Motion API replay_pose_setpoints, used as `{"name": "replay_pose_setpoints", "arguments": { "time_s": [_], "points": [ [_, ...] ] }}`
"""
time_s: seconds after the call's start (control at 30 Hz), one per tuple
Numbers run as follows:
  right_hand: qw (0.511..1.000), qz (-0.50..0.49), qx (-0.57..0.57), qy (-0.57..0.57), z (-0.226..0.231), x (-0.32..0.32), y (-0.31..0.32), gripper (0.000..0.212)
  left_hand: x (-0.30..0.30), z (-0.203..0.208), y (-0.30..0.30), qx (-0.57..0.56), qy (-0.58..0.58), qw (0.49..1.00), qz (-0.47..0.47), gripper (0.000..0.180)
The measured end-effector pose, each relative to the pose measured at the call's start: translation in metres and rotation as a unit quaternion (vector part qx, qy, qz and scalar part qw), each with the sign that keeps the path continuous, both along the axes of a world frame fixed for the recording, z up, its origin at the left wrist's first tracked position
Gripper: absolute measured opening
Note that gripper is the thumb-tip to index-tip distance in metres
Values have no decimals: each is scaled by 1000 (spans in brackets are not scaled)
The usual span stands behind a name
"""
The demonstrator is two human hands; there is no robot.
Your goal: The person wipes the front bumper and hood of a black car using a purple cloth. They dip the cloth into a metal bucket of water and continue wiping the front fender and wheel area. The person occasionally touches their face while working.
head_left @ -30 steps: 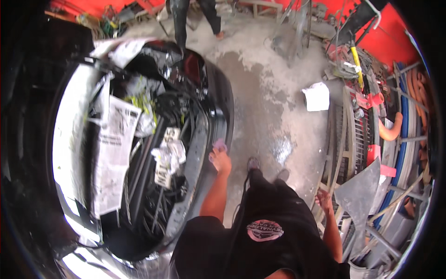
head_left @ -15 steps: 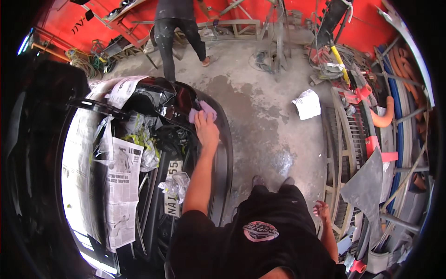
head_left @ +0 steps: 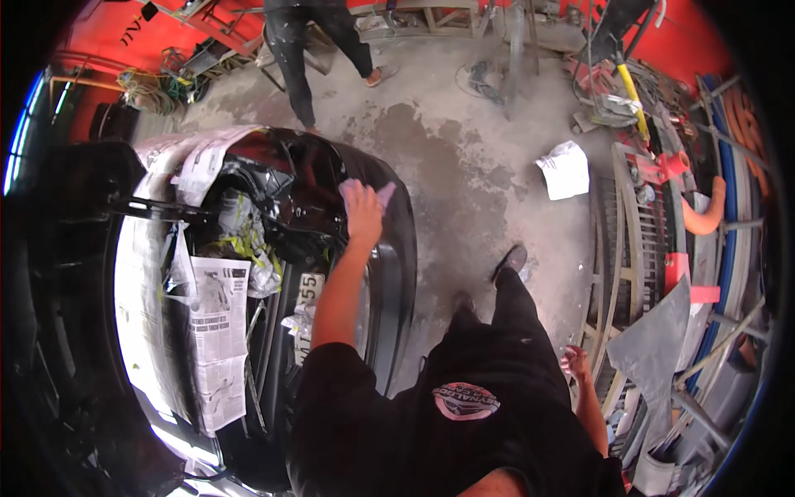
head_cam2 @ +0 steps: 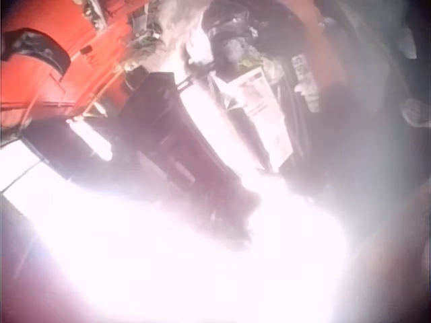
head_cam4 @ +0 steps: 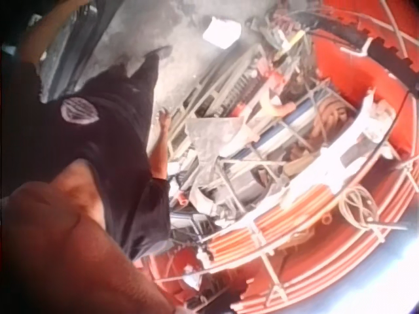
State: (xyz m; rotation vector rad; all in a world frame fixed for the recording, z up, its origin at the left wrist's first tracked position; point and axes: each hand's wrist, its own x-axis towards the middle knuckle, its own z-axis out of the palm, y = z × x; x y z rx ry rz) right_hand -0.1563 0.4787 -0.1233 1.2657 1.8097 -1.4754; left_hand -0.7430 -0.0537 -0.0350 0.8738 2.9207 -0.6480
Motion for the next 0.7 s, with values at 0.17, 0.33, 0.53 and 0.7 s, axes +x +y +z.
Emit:
{"name": "replay_pose_setpoints", "arguments": {
  "time_s": [0.17,0.33,0.53,0.7],
  "points": [
    [997,17,-23,67,-29,-81,86,50,38,-67,-7,34,-69,993,-90,39],
    [975,39,46,213,18,-184,145,48,8,-59,-8,37,-122,991,-31,40],
    [995,-17,-8,103,0,-222,184,45,-52,40,14,49,-29,994,89,44],
    [999,-20,-46,-3,-60,-190,194,44,-34,21,5,3,-50,998,34,56]
  ]
}}
